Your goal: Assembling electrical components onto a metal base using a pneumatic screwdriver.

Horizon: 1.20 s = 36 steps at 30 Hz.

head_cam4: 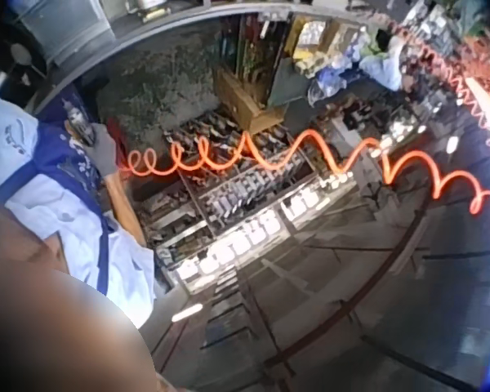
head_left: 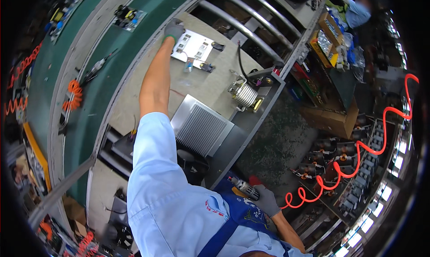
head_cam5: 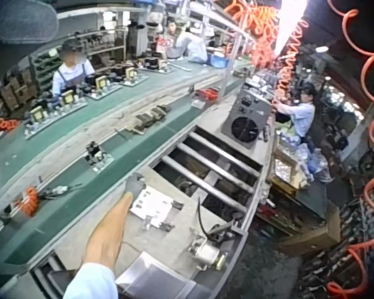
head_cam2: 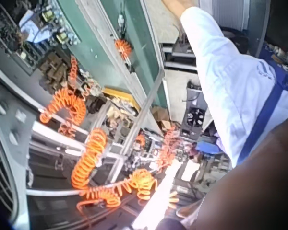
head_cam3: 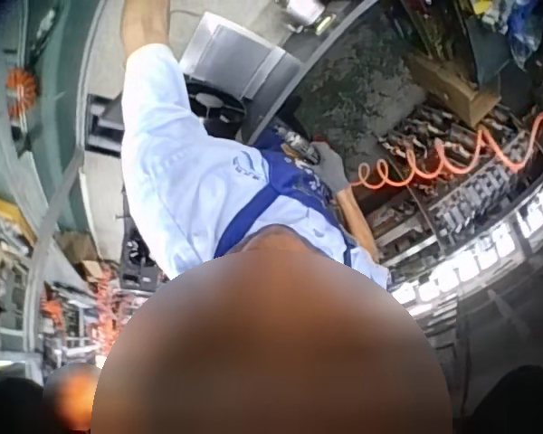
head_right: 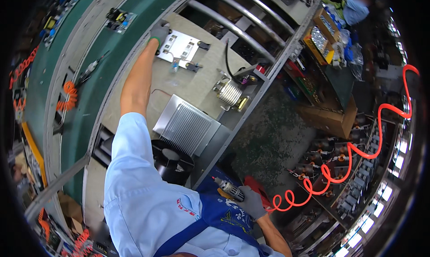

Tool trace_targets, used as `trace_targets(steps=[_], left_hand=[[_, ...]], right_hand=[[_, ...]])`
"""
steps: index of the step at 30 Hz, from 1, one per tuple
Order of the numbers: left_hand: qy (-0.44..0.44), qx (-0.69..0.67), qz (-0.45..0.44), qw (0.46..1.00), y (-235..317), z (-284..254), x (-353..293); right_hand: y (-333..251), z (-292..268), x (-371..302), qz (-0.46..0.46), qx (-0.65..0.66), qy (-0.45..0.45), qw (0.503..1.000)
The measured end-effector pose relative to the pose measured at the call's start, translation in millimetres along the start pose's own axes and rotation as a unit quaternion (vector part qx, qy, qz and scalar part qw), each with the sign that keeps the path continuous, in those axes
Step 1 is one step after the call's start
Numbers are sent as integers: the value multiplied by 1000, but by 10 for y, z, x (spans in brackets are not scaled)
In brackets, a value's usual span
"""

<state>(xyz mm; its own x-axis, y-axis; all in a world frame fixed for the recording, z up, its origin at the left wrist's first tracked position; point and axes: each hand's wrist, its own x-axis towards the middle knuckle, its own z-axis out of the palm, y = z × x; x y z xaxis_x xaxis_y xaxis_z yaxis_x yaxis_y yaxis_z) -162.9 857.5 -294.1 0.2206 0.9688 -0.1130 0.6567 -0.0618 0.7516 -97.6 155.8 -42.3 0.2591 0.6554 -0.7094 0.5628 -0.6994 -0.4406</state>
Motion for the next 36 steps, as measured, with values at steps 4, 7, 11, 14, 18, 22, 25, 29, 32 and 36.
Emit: trace_targets(steps=[4,7,11,14,18,22,25,29,32,36], left_hand=[[-25,141,28,989,-199,82,158],[-35,163,-36,985,-276,10,63],[-12,172,-68,983,-369,-142,-270],[7,189,-108,976,-443,-210,-380],[-101,319,2,943,-521,-627,-361],[-8,156,-23,987,-350,-1364,-812],[-31,25,-93,995,-23,-1776,-1342],[-29,1,49,998,270,-2007,-1993],[-72,122,80,987,411,-1922,-2377],[-69,142,63,986,442,-1750,-2751]], right_hand=[[-54,56,-39,20,34,9,999],[-32,48,-31,11,10,8,1000],[-30,26,-12,-24,-13,15,1000],[-26,-12,1,-19,-4,7,1000],[23,-2,4,-35,7,8,999],[153,78,65,-72,18,25,997],[247,148,131,-72,37,2,997],[300,142,176,-112,45,22,993],[261,111,185,-98,51,-9,994],[212,100,197,-88,80,-14,993]])
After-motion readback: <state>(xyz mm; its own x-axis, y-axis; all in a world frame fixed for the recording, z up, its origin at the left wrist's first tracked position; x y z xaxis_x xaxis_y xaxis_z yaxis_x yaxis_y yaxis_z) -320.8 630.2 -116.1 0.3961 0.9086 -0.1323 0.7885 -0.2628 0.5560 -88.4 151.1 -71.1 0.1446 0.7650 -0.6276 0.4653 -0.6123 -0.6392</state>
